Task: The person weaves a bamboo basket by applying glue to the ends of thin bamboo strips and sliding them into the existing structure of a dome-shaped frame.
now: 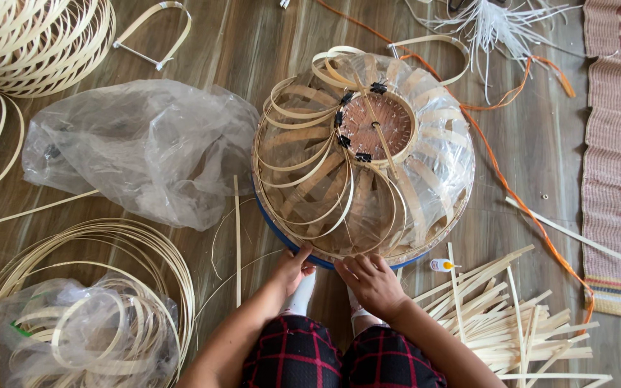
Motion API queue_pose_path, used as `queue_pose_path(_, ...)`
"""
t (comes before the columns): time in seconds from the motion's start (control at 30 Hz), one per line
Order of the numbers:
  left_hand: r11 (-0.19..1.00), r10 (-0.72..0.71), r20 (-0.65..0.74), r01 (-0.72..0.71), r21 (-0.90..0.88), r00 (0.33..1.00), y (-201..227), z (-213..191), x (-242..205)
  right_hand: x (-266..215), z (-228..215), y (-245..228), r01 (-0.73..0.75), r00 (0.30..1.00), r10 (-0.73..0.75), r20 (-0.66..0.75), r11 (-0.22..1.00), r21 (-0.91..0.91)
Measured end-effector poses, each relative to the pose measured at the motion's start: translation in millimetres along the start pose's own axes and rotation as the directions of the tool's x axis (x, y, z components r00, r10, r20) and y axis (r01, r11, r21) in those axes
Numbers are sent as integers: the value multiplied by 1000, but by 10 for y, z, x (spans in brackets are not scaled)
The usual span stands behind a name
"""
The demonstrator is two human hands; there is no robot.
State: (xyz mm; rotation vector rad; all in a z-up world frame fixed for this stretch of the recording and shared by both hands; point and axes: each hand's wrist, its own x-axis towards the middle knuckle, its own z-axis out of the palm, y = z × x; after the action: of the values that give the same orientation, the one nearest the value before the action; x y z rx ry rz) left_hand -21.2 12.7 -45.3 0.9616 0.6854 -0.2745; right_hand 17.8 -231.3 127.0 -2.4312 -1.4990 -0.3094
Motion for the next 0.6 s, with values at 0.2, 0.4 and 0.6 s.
queue_pose_path(0.2,992,7,-57,0,126,998,-12,-58,40,45,-86,-23,-45,999,46,-28,998,47)
queue_pose_path(0.4,986,-50,-91,63,152,995,148,7,-37,-47,-123,58,-159,957,166,-237,986,49)
queue_pose_path(0.6,999,-23,-70,26,48,997,161,-29,-96,-560,50,536,-668,573,713,-404,692,273)
